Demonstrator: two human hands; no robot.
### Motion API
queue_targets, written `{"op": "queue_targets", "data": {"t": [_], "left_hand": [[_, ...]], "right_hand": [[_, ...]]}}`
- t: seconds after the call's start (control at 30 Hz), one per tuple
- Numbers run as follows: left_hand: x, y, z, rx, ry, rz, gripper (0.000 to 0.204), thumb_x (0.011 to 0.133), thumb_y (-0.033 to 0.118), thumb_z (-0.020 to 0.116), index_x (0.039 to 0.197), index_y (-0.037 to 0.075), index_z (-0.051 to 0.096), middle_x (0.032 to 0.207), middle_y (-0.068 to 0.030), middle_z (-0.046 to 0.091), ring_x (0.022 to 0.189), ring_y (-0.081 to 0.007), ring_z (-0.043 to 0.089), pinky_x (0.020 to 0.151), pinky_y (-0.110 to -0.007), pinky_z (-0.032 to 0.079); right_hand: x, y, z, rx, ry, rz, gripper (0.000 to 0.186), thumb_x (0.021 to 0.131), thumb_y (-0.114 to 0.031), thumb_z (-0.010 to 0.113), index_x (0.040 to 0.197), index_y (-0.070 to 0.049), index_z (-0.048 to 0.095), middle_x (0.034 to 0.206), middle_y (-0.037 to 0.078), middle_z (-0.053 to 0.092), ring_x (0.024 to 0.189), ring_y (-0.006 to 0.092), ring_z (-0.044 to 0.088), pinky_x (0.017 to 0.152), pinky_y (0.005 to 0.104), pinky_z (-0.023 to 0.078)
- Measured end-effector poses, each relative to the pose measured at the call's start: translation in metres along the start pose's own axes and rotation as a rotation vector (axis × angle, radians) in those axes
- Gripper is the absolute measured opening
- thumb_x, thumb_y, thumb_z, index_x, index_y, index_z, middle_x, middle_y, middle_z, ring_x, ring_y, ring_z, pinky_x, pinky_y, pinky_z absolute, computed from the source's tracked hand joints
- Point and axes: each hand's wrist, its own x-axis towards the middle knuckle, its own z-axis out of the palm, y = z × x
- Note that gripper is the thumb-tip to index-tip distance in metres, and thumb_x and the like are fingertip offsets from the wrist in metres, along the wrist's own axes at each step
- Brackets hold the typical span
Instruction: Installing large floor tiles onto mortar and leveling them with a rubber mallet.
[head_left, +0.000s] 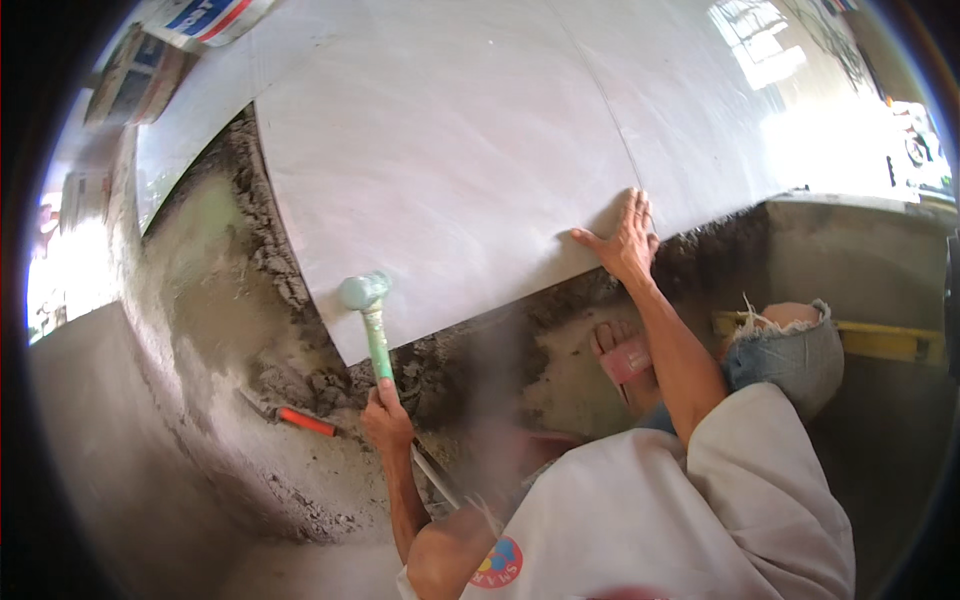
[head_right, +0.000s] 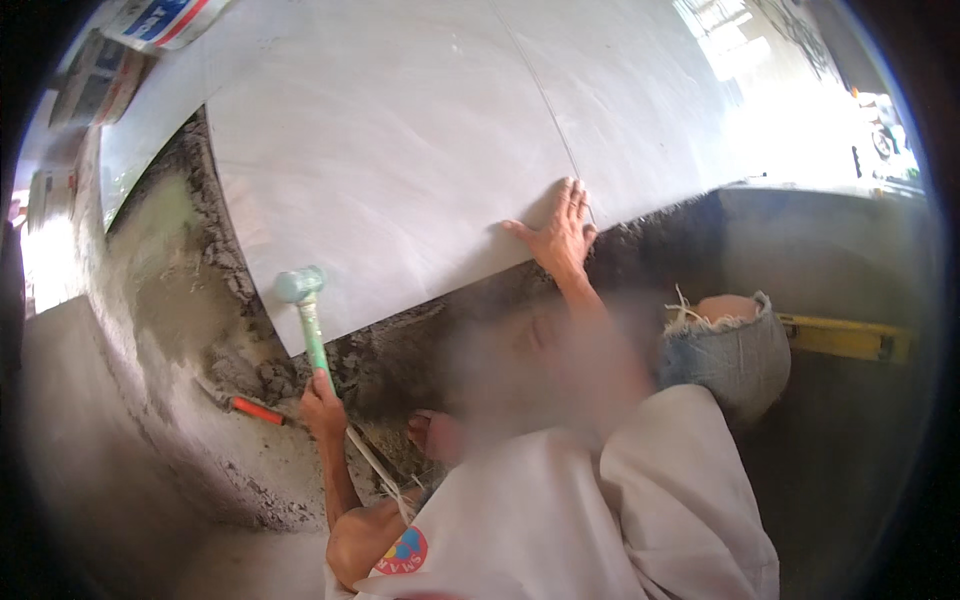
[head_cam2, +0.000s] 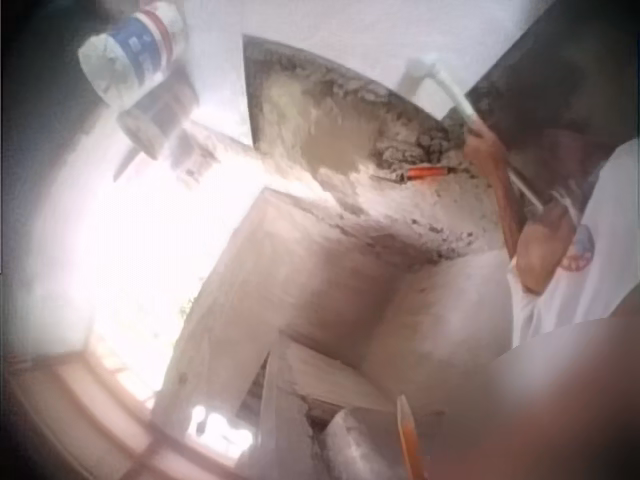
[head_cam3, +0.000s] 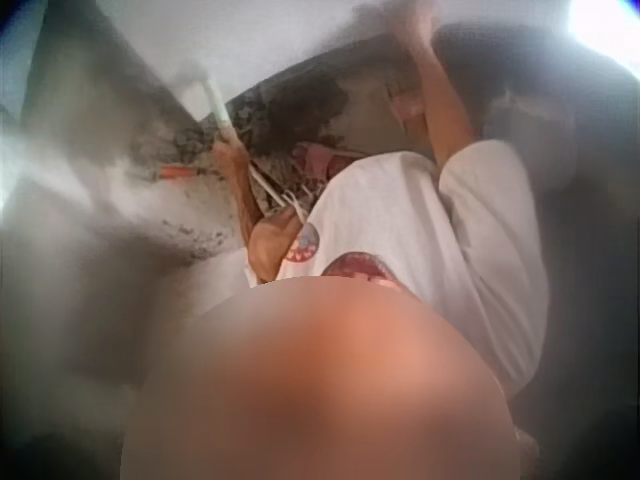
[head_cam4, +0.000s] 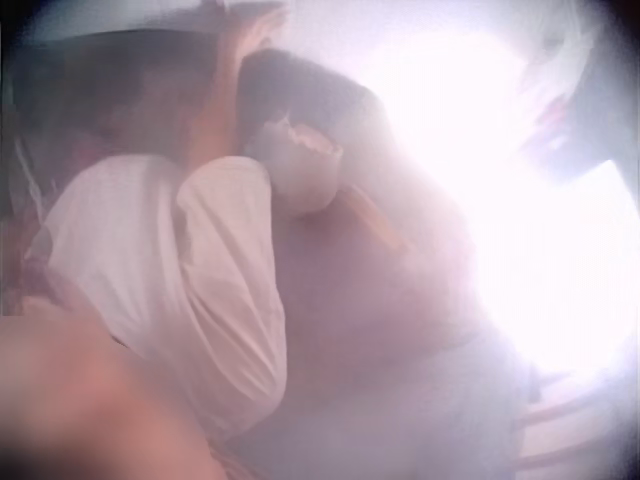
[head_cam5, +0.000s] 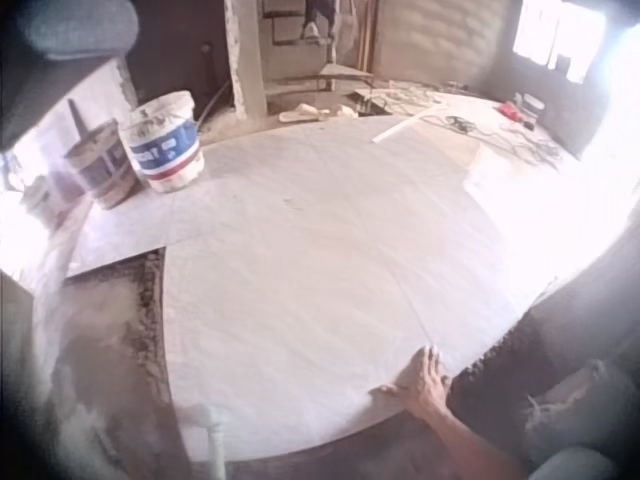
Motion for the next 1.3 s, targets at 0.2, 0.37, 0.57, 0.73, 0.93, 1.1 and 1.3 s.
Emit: {"op": "queue_targets", "data": {"t": [0.2,0.37,0.57,0.73,0.93,1.1,1.3], "left_hand": [[0.014,0.004,0.017,-0.209,0.172,0.575,0.048,0.098,0.03,0.04,0.096,-0.013,0.06,0.062,-0.0173,0.057,0.067,-0.0381,0.053,0.066,-0.049,0.044],[0.039,0.035,0.03,0.292,-0.1,0.25,0.061,0.1,0.052,0.035,0.09,0.0,0.066,0.076,-0.0245,0.065,0.078,-0.0465,0.062,0.071,-0.054,0.046],[0.036,0.053,0.028,0.274,-0.062,0.267,0.061,0.1,0.051,0.037,0.087,-0.002,0.064,0.073,-0.0242,0.063,0.073,-0.0467,0.06,0.068,-0.053,0.045],[0.03,0.052,0.023,0.145,0.026,0.255,0.058,0.1,0.048,0.039,0.086,-0.003,0.063,0.069,-0.0245,0.06,0.069,-0.0459,0.058,0.066,-0.053,0.043],[0.047,0.063,0.023,0.025,0.085,0.116,0.06,0.1,0.049,0.038,0.094,-0.004,0.065,0.077,-0.025,0.063,0.076,-0.0441,0.062,0.069,-0.053,0.044],[0.074,0.075,0.028,0.292,-0.121,0.08,0.071,0.098,0.057,0.032,0.108,-0.003,0.067,0.097,-0.0275,0.067,0.095,-0.0469,0.061,0.083,-0.052,0.047],[0.078,0.089,0.043,0.257,-0.168,0.122,0.069,0.098,0.056,0.033,0.109,-0.003,0.067,0.096,-0.0276,0.067,0.093,-0.0467,0.062,0.082,-0.052,0.047]], "right_hand": [[0.001,0.002,0.002,0.051,0.012,0.002,0.133,0.06,-0.074,0.073,0.155,-0.005,0.008,0.162,0.016,0.006,0.15,0.0301,0.004,0.113,0.0612,0.017],[0.001,0.001,-0.001,0.043,0.044,-0.041,0.131,0.063,-0.077,0.07,0.153,-0.002,0.011,0.161,0.019,0.008,0.15,0.0334,0.005,0.11,0.063,0.019],[0.0,0.002,-0.002,0.07,0.039,-0.041,0.13,0.064,-0.076,0.07,0.153,-0.002,0.011,0.161,0.02,0.008,0.15,0.0334,0.006,0.109,0.0642,0.019],[0.002,0.0,-0.001,0.033,-0.018,0.013,0.132,0.061,-0.075,0.072,0.153,-0.002,0.011,0.161,0.018,0.01,0.149,0.0324,0.007,0.11,0.0633,0.019],[0.0,0.001,-0.003,0.085,0.012,0.0,0.133,0.061,-0.077,0.07,0.154,-0.005,0.009,0.162,0.016,0.007,0.15,0.0319,0.006,0.108,0.0675,0.019],[0.003,0.002,-0.01,0.069,-0.018,0.032,0.132,0.061,-0.075,0.072,0.155,-0.007,0.008,0.162,0.016,0.006,0.149,0.0323,0.006,0.106,0.0718,0.018],[0.002,-0.024,0.011,-0.077,-0.023,-0.046,0.105,0.082,-0.062,0.062,0.156,-0.013,0.005,0.162,0.018,0.001,0.15,0.0333,0.002,0.109,0.0714,0.012]]}}
